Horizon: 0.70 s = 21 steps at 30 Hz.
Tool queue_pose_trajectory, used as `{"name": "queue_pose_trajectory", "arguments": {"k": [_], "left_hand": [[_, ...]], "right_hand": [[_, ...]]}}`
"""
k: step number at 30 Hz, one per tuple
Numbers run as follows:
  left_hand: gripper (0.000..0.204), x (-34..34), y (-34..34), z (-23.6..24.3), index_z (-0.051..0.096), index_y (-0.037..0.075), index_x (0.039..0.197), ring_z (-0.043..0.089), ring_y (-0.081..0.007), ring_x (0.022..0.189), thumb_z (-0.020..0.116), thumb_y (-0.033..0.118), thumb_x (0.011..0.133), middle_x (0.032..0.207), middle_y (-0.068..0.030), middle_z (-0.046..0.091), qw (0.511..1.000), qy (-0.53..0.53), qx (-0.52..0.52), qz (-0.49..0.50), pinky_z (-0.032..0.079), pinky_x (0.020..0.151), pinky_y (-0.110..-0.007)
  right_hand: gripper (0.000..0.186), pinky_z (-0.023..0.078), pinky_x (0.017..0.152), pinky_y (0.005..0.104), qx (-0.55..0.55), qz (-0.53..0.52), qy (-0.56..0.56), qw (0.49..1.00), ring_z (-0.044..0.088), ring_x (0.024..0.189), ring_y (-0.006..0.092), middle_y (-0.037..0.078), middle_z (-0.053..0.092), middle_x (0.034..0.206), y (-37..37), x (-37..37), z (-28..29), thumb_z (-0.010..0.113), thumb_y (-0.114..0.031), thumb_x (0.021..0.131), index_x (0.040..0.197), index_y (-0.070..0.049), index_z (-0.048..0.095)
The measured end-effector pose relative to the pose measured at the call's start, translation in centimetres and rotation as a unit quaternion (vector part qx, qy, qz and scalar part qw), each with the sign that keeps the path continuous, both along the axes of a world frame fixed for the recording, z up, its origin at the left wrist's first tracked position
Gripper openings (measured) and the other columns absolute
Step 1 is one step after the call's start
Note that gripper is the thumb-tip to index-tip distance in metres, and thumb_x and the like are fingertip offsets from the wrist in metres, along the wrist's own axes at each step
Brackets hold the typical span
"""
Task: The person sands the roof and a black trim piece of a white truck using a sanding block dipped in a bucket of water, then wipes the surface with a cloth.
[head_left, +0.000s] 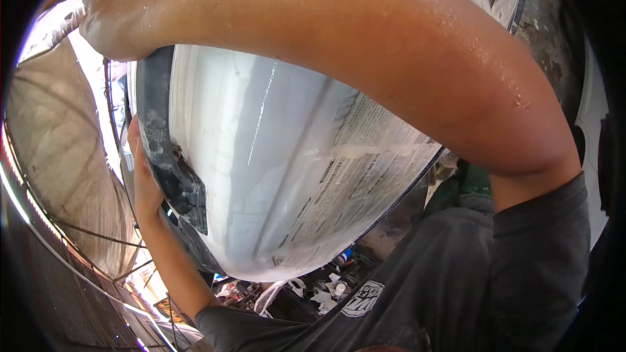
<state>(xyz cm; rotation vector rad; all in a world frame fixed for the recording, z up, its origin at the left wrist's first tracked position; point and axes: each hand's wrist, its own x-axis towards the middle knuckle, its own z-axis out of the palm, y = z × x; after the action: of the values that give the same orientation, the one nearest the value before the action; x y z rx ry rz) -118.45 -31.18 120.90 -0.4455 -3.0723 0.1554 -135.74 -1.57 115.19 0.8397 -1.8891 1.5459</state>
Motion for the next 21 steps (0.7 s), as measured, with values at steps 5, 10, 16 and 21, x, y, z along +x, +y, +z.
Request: {"name": "queue_pose_trajectory", "arguments": {"k": [5,10,16,21], "left_hand": [[0.045,-1.6,5.5,-0.5,0.040,0.007,0.150,0.065,-0.0128,0.081,0.044,0.021,0.108,0.119,-0.0080,0.055,0.888,-0.091,0.381,0.239,0.055,0.065,-0.022],[0.047,-1.6,7.5,0.2,0.040,0.013,0.151,0.062,-0.0135,0.067,0.041,0.034,0.110,0.102,-0.0073,0.060,0.845,-0.078,0.446,0.283,0.053,0.053,-0.024],[0.052,-2.3,7.6,-0.7,0.039,0.015,0.152,0.065,-0.0157,0.074,0.039,0.044,0.109,0.116,-0.0099,0.056,0.887,-0.017,0.376,0.269,0.055,0.053,-0.025],[0.052,-1.4,4.9,-1.9,0.038,0.016,0.153,0.055,-0.0124,0.078,0.048,0.025,0.102,0.111,-0.0031,0.053,0.819,0.061,0.487,0.297,0.046,0.049,-0.022]], "right_hand": [[0.035,0.053,0.094,0.0449,-0.004,0.000,0.004,1.000,0.063,0.113,0.0331,0.020,0.064,0.125,0.2,-0.1,0.5,0.046,-0.014,0.099,0.128,-0.002,0.062],[0.035,0.052,0.095,0.0447,-0.002,0.003,0.009,1.000,0.063,0.114,0.0328,0.020,0.063,0.126,0.1,-0.1,0.7,0.047,-0.014,0.098,0.127,-0.002,0.063],[0.035,0.052,0.095,0.0445,0.000,-0.005,0.012,1.000,0.062,0.115,0.0323,0.020,0.063,0.126,-0.2,-0.4,1.0,0.048,-0.014,0.098,0.127,-0.002,0.064],[0.035,0.052,0.096,0.0443,0.003,-0.008,0.017,1.000,0.062,0.116,0.0320,0.020,0.063,0.126,0.0,-0.5,1.3,0.048,-0.014,0.098,0.126,-0.002,0.064]]}}
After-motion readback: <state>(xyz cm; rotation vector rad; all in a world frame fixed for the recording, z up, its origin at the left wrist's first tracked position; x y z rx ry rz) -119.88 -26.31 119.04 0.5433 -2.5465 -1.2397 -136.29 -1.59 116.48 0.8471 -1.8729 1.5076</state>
